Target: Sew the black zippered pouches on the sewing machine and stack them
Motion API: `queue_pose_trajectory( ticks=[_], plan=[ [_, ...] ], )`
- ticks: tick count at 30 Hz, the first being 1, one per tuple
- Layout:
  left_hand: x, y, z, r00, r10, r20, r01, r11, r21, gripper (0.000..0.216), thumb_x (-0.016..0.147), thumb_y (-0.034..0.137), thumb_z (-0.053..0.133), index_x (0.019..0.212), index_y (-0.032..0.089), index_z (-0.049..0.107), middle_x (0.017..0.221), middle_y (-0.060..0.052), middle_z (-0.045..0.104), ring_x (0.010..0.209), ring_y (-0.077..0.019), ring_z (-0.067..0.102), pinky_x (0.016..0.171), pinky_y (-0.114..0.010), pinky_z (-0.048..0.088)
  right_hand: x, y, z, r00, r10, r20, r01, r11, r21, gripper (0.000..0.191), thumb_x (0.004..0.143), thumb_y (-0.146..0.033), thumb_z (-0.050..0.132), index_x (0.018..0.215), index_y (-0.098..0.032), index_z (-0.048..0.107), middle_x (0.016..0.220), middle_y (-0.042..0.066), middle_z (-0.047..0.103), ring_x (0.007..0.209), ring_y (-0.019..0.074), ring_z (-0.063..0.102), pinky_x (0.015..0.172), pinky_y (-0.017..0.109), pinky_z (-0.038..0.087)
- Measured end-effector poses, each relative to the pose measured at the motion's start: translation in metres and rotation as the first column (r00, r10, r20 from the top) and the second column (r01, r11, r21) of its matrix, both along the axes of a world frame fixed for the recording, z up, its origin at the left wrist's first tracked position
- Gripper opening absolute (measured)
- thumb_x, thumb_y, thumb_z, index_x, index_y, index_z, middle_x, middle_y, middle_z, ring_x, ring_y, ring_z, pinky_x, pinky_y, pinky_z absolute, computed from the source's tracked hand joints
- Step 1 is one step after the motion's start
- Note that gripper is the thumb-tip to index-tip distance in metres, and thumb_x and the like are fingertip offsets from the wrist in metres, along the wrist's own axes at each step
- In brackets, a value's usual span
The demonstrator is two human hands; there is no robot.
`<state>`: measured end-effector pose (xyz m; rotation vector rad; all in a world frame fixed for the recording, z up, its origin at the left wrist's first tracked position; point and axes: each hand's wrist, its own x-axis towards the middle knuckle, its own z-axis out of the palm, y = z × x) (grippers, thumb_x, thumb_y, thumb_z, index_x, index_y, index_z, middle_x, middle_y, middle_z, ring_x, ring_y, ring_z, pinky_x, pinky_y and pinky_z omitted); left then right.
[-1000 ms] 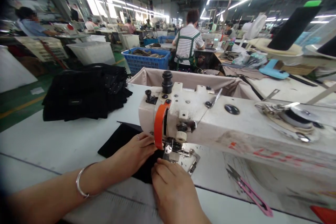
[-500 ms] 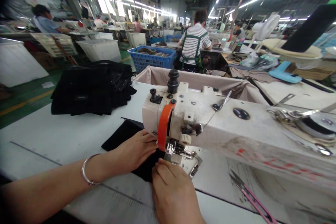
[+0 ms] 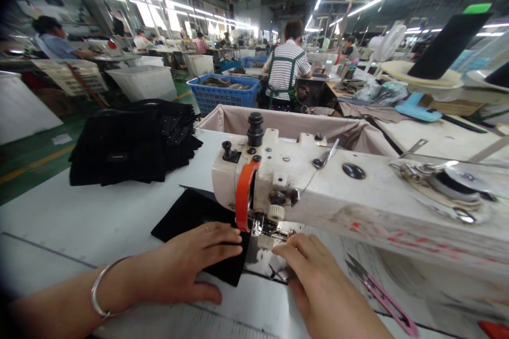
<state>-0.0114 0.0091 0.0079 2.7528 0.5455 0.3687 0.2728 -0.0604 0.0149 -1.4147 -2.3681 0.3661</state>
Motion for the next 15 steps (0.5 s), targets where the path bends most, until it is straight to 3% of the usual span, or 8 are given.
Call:
queue_pose_trajectory(
  ticks=[3, 6, 9, 12, 15],
  plan=[
    [-0.001, -0.006, -0.005, 0.999, -0.016, 0.034, 0.014, 0.998, 0.057, 0.034, 0.094, 0.031, 0.057, 0.125, 0.016, 0.059, 0.132, -0.011, 0.058, 0.126, -0.0234, 0.051, 0.110, -0.040, 0.040, -0.009, 0.014, -0.023, 0.988, -0.148, -0.053, 0.150, 0.988, 0.022, 0.028, 0.082, -0.007, 0.057, 0.105, -0.022, 0.059, 0.106, 0.008, 0.062, 0.095, 0.0247, 0.062, 0.082, 0.041, 0.056],
    [0.005, -0.010, -0.006, 0.996, 0.002, 0.088, -0.010, 0.997, 0.082, 0.032, 0.090, 0.014, 0.052, 0.121, 0.011, 0.062, 0.128, -0.012, 0.062, 0.124, -0.0224, 0.053, 0.110, -0.039, 0.041, -0.027, 0.020, -0.037, 0.969, -0.224, -0.101, 0.239, 0.955, 0.176, 0.016, 0.087, -0.011, 0.056, 0.102, -0.018, 0.059, 0.101, 0.011, 0.062, 0.092, 0.0271, 0.061, 0.080, 0.044, 0.054],
    [0.008, -0.011, -0.004, 0.989, 0.054, 0.134, -0.055, 0.999, -0.001, 0.038, 0.083, 0.009, 0.053, 0.120, 0.012, 0.062, 0.129, -0.011, 0.061, 0.124, -0.0223, 0.053, 0.111, -0.039, 0.042, -0.039, 0.011, -0.032, 0.991, -0.039, -0.130, 0.069, 0.970, 0.235, 0.018, 0.090, -0.012, 0.052, 0.104, -0.020, 0.059, 0.102, 0.009, 0.063, 0.093, 0.0250, 0.059, 0.080, 0.041, 0.052],
    [0.006, -0.009, -0.003, 0.980, 0.112, 0.163, -0.088, 0.985, -0.151, 0.033, 0.089, 0.009, 0.049, 0.117, 0.016, 0.064, 0.127, -0.007, 0.063, 0.123, -0.0181, 0.054, 0.110, -0.036, 0.042, -0.045, -0.002, -0.020, 0.964, 0.181, -0.195, -0.146, 0.973, 0.181, 0.022, 0.090, -0.011, 0.053, 0.109, -0.021, 0.058, 0.107, 0.006, 0.064, 0.096, 0.0207, 0.058, 0.084, 0.035, 0.051],
    [0.002, -0.004, -0.002, 0.973, 0.148, 0.177, -0.099, 0.961, -0.260, 0.028, 0.095, 0.010, 0.044, 0.115, 0.017, 0.063, 0.125, -0.006, 0.064, 0.123, -0.0154, 0.054, 0.108, -0.032, 0.045, -0.049, -0.009, -0.016, 0.955, 0.185, -0.232, -0.167, 0.981, 0.094, 0.025, 0.086, -0.012, 0.058, 0.109, -0.021, 0.059, 0.113, 0.006, 0.062, 0.101, 0.0211, 0.058, 0.087, 0.036, 0.050]
  ],
)
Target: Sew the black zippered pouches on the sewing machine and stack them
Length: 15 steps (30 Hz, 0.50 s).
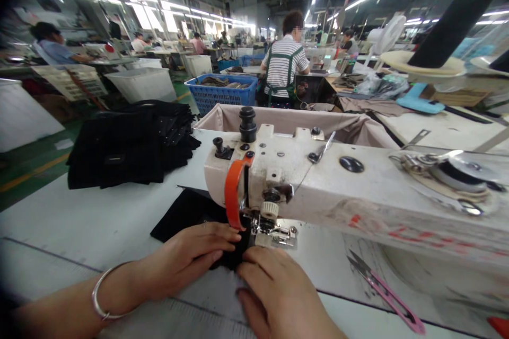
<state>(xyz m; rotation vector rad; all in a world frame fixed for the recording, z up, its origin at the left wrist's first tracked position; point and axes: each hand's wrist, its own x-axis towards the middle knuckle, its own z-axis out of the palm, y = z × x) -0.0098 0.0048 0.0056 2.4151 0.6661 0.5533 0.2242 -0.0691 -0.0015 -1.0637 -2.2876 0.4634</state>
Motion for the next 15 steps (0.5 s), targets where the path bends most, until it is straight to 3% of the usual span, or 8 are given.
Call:
queue_pose_trajectory(
  ticks=[3, 7, 11, 15],
  plan=[
    [-0.0023, 0.0019, -0.0015, 0.999, -0.043, 0.005, 0.043, 0.999, 0.012, 0.023, 0.095, 0.012, 0.047, 0.111, 0.016, 0.064, 0.125, -0.007, 0.064, 0.125, -0.0164, 0.053, 0.109, -0.033, 0.044, -0.0009, 0.0003, -0.0026, 0.999, -0.032, -0.019, 0.031, 0.999, -0.045, 0.020, 0.084, -0.012, 0.059, 0.101, -0.022, 0.059, 0.109, 0.006, 0.063, 0.097, 0.0220, 0.058, 0.082, 0.037, 0.051],
    [-0.0021, 0.0003, -0.0042, 0.992, -0.125, -0.030, 0.128, 0.977, 0.171, 0.022, 0.090, 0.025, 0.064, 0.110, 0.015, 0.066, 0.123, -0.008, 0.066, 0.127, -0.0219, 0.052, 0.114, -0.041, 0.038, 0.0002, 0.0024, -0.0039, 0.997, -0.036, -0.065, 0.032, 0.998, -0.062, 0.023, 0.083, -0.008, 0.055, 0.102, -0.022, 0.057, 0.106, 0.005, 0.065, 0.095, 0.0205, 0.059, 0.081, 0.036, 0.050],
    [-0.0009, -0.0021, -0.0031, 0.994, -0.102, -0.028, 0.105, 0.980, 0.170, 0.018, 0.095, 0.015, 0.054, 0.109, 0.015, 0.066, 0.120, -0.006, 0.067, 0.124, -0.0182, 0.055, 0.113, -0.037, 0.040, 0.0024, 0.0028, -0.0032, 0.998, 0.019, -0.064, -0.022, 0.999, -0.045, 0.027, 0.086, -0.006, 0.051, 0.106, -0.022, 0.058, 0.108, 0.004, 0.066, 0.095, 0.0189, 0.060, 0.083, 0.035, 0.049],
    [0.0026, -0.0059, -0.0033, 0.998, -0.064, -0.024, 0.068, 0.978, 0.197, 0.024, 0.085, 0.005, 0.052, 0.102, 0.014, 0.065, 0.120, -0.008, 0.067, 0.123, -0.0203, 0.055, 0.112, -0.039, 0.042, 0.0023, 0.0026, -0.0031, 0.998, -0.011, -0.057, 0.008, 0.998, -0.059, 0.023, 0.085, -0.007, 0.053, 0.102, -0.021, 0.059, 0.105, 0.005, 0.065, 0.093, 0.0195, 0.060, 0.081, 0.036, 0.049]
  ],
)
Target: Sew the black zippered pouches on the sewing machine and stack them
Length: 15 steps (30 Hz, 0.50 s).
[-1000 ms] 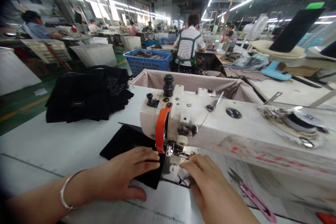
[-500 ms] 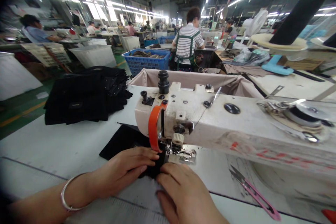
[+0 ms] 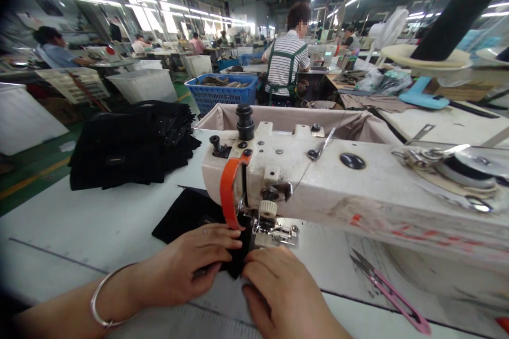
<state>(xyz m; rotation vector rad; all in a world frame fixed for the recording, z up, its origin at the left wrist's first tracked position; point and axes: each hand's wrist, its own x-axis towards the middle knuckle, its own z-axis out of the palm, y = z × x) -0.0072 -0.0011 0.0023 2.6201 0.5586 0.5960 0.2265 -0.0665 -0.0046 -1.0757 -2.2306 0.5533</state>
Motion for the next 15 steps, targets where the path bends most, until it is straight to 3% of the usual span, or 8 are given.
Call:
queue_pose_trajectory(
  ticks=[2, 6, 10, 12, 15],
  plan=[
    [0.0023, -0.0014, -0.0011, 1.000, 0.008, -0.019, -0.007, 1.000, 0.028, 0.026, 0.082, 0.005, 0.053, 0.103, 0.014, 0.064, 0.121, -0.009, 0.065, 0.124, -0.0215, 0.054, 0.112, -0.041, 0.041, -0.0007, 0.0001, 0.0005, 1.000, -0.003, 0.018, 0.002, 1.000, 0.009, 0.023, 0.085, -0.008, 0.054, 0.103, -0.021, 0.060, 0.103, 0.005, 0.065, 0.092, 0.0198, 0.060, 0.081, 0.036, 0.049],
    [0.0041, -0.0004, 0.0006, 0.997, -0.012, -0.073, 0.018, 0.996, 0.085, 0.020, 0.093, 0.012, 0.053, 0.111, 0.015, 0.061, 0.118, -0.007, 0.066, 0.121, -0.0201, 0.055, 0.110, -0.039, 0.043, -0.0018, 0.0011, 0.0029, 0.998, 0.034, 0.053, -0.038, 0.997, 0.064, 0.025, 0.086, -0.008, 0.051, 0.104, -0.022, 0.062, 0.100, 0.005, 0.065, 0.091, 0.0192, 0.060, 0.079, 0.035, 0.050],
    [0.0021, 0.0019, 0.0055, 0.991, 0.130, 0.026, -0.131, 0.991, 0.008, 0.024, 0.098, 0.009, 0.041, 0.116, 0.016, 0.055, 0.122, -0.008, 0.064, 0.118, -0.0152, 0.058, 0.102, -0.030, 0.050, -0.0031, 0.0023, 0.0043, 0.995, 0.061, 0.082, -0.072, 0.987, 0.142, 0.023, 0.085, -0.008, 0.052, 0.098, -0.021, 0.065, 0.105, 0.005, 0.067, 0.096, 0.0197, 0.061, 0.082, 0.035, 0.051],
    [0.0031, 0.0012, 0.0054, 0.995, 0.090, 0.033, -0.091, 0.995, 0.038, 0.025, 0.098, 0.008, 0.038, 0.115, 0.015, 0.054, 0.126, -0.009, 0.062, 0.123, -0.0152, 0.054, 0.106, -0.032, 0.047, -0.0040, 0.0027, 0.0030, 0.992, 0.093, 0.089, -0.107, 0.981, 0.161, 0.024, 0.086, -0.009, 0.053, 0.102, -0.022, 0.065, 0.106, 0.004, 0.068, 0.099, 0.0198, 0.061, 0.084, 0.036, 0.051],
    [0.0085, -0.0025, 0.0017, 0.996, -0.026, -0.085, 0.037, 0.991, 0.130, 0.025, 0.096, 0.006, 0.039, 0.113, 0.013, 0.056, 0.131, -0.009, 0.059, 0.129, -0.0182, 0.049, 0.113, -0.038, 0.040, -0.0054, 0.0028, -0.0019, 0.992, 0.109, 0.057, -0.118, 0.975, 0.189, 0.024, 0.087, -0.010, 0.054, 0.105, -0.021, 0.065, 0.102, 0.005, 0.069, 0.101, 0.0200, 0.061, 0.085, 0.036, 0.051]
  ],
)
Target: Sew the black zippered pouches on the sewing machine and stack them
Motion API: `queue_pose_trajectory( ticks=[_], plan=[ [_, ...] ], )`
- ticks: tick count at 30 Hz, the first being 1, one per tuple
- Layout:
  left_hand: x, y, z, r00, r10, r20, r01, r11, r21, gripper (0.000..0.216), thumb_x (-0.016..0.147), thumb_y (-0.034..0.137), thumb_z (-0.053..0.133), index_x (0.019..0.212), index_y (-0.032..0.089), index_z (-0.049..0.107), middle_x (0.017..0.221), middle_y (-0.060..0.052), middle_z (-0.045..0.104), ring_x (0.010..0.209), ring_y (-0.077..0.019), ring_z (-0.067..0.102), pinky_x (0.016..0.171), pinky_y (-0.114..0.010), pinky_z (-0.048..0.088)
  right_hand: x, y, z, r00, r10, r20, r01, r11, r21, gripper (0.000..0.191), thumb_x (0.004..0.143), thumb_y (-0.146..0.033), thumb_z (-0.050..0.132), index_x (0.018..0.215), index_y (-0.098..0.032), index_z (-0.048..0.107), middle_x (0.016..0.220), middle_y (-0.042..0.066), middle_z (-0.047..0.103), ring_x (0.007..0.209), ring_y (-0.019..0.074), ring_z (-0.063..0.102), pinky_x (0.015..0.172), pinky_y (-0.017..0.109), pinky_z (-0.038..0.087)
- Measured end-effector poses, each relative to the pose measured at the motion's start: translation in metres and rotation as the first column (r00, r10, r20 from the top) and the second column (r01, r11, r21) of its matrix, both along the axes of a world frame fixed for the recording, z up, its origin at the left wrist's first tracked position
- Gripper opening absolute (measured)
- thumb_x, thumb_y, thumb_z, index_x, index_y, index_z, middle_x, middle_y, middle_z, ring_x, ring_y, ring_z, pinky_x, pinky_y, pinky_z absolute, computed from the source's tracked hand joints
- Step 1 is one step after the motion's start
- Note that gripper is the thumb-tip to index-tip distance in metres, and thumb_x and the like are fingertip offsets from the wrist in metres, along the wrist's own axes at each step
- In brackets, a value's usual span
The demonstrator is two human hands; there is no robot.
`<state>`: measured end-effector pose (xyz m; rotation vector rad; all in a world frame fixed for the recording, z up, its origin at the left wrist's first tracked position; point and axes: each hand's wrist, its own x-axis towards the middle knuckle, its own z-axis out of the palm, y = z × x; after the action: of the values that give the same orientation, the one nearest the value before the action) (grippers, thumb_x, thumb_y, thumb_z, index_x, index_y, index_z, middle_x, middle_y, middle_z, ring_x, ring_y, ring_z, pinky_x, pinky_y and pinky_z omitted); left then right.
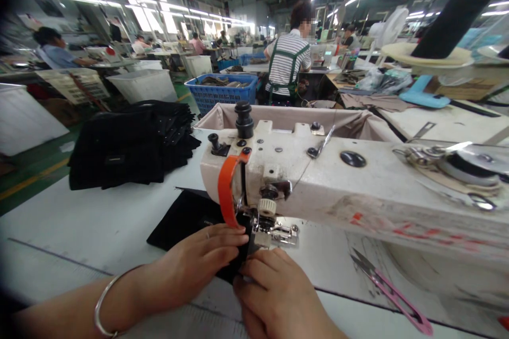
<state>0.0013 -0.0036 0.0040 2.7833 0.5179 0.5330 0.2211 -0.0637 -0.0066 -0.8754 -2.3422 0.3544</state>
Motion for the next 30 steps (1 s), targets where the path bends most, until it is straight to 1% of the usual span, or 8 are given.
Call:
queue_pose_trajectory(
  ticks=[2, 5, 8, 14, 17, 20, 24, 30],
  plan=[
    [0.004, -0.002, -0.003, 0.997, 0.004, -0.072, -0.001, 0.999, 0.043, 0.024, 0.096, 0.010, 0.043, 0.117, 0.012, 0.055, 0.130, -0.009, 0.060, 0.127, -0.0199, 0.050, 0.114, -0.040, 0.038, -0.001, 0.000, -0.004, 1.000, -0.004, -0.011, 0.004, 1.000, 0.030, 0.022, 0.087, -0.011, 0.055, 0.104, -0.021, 0.065, 0.098, 0.005, 0.069, 0.100, 0.0203, 0.061, 0.084, 0.035, 0.051],
    [0.008, -0.003, -0.007, 0.992, 0.004, -0.129, 0.008, 0.996, 0.094, 0.028, 0.097, 0.015, 0.047, 0.125, 0.012, 0.052, 0.129, -0.008, 0.060, 0.125, -0.0197, 0.052, 0.114, -0.038, 0.037, -0.002, -0.001, -0.010, 1.000, -0.030, 0.003, 0.030, 0.997, 0.075, 0.019, 0.088, -0.011, 0.055, 0.101, -0.020, 0.065, 0.089, 0.004, 0.068, 0.093, 0.0197, 0.063, 0.080, 0.034, 0.052],
    [0.008, -0.001, -0.009, 0.985, -0.020, -0.169, 0.041, 0.992, 0.118, 0.028, 0.097, 0.016, 0.051, 0.125, 0.014, 0.053, 0.131, -0.006, 0.058, 0.126, -0.0188, 0.049, 0.115, -0.037, 0.035, -0.003, -0.001, -0.013, 0.998, -0.049, 0.025, 0.046, 0.994, 0.098, 0.018, 0.088, -0.011, 0.055, 0.099, -0.022, 0.065, 0.083, 0.003, 0.067, 0.089, 0.0191, 0.064, 0.078, 0.033, 0.053],
    [0.010, 0.008, -0.010, 0.979, -0.013, -0.204, 0.046, 0.986, 0.160, 0.026, 0.095, 0.019, 0.054, 0.121, 0.014, 0.055, 0.131, -0.007, 0.057, 0.126, -0.0197, 0.048, 0.112, -0.036, 0.038, -0.003, 0.002, -0.005, 0.997, -0.072, 0.039, 0.068, 0.993, 0.092, 0.022, 0.086, -0.011, 0.054, 0.102, -0.022, 0.065, 0.083, 0.003, 0.068, 0.090, 0.0188, 0.065, 0.079, 0.031, 0.054],
    [0.014, 0.014, -0.011, 0.979, -0.002, -0.203, 0.042, 0.981, 0.190, 0.024, 0.095, 0.016, 0.054, 0.119, 0.015, 0.056, 0.124, -0.006, 0.061, 0.122, -0.0195, 0.051, 0.110, -0.036, 0.040, -0.005, 0.004, -0.002, 0.995, -0.096, 0.024, 0.094, 0.992, 0.084, 0.027, 0.084, -0.011, 0.053, 0.107, -0.021, 0.065, 0.087, 0.004, 0.069, 0.091, 0.0194, 0.065, 0.078, 0.032, 0.055],
    [0.017, 0.021, -0.011, 0.985, -0.004, -0.170, 0.044, 0.971, 0.233, 0.021, 0.095, 0.011, 0.052, 0.115, 0.014, 0.056, 0.116, -0.007, 0.063, 0.118, -0.0193, 0.054, 0.108, -0.036, 0.042, -0.007, 0.005, -0.004, 0.993, -0.121, 0.015, 0.119, 0.990, 0.076, 0.032, 0.082, -0.011, 0.052, 0.111, -0.020, 0.064, 0.091, 0.005, 0.069, 0.093, 0.0213, 0.065, 0.078, 0.034, 0.055],
    [0.017, 0.027, -0.012, 0.999, -0.039, -0.036, 0.048, 0.962, 0.270, 0.018, 0.095, 0.008, 0.050, 0.112, 0.011, 0.056, 0.113, -0.009, 0.064, 0.114, -0.0191, 0.056, 0.102, -0.035, 0.045, -0.008, 0.003, -0.004, 0.985, -0.172, 0.001, 0.172, 0.984, 0.054, 0.034, 0.082, -0.011, 0.053, 0.113, -0.020, 0.064, 0.099, 0.006, 0.069, 0.096, 0.0240, 0.064, 0.079, 0.039, 0.055],
    [0.007, 0.025, -0.013, 0.998, -0.035, 0.044, 0.026, 0.982, 0.187, 0.015, 0.098, 0.013, 0.049, 0.110, 0.014, 0.056, 0.107, -0.006, 0.067, 0.101, -0.0147, 0.060, 0.095, -0.031, 0.049, 0.005, 0.001, 0.004, 0.983, -0.181, -0.006, 0.181, 0.983, -0.038, 0.031, 0.087, -0.009, 0.051, 0.112, -0.022, 0.064, 0.101, 0.005, 0.068, 0.092, 0.0201, 0.063, 0.077, 0.036, 0.052]
  ],
)
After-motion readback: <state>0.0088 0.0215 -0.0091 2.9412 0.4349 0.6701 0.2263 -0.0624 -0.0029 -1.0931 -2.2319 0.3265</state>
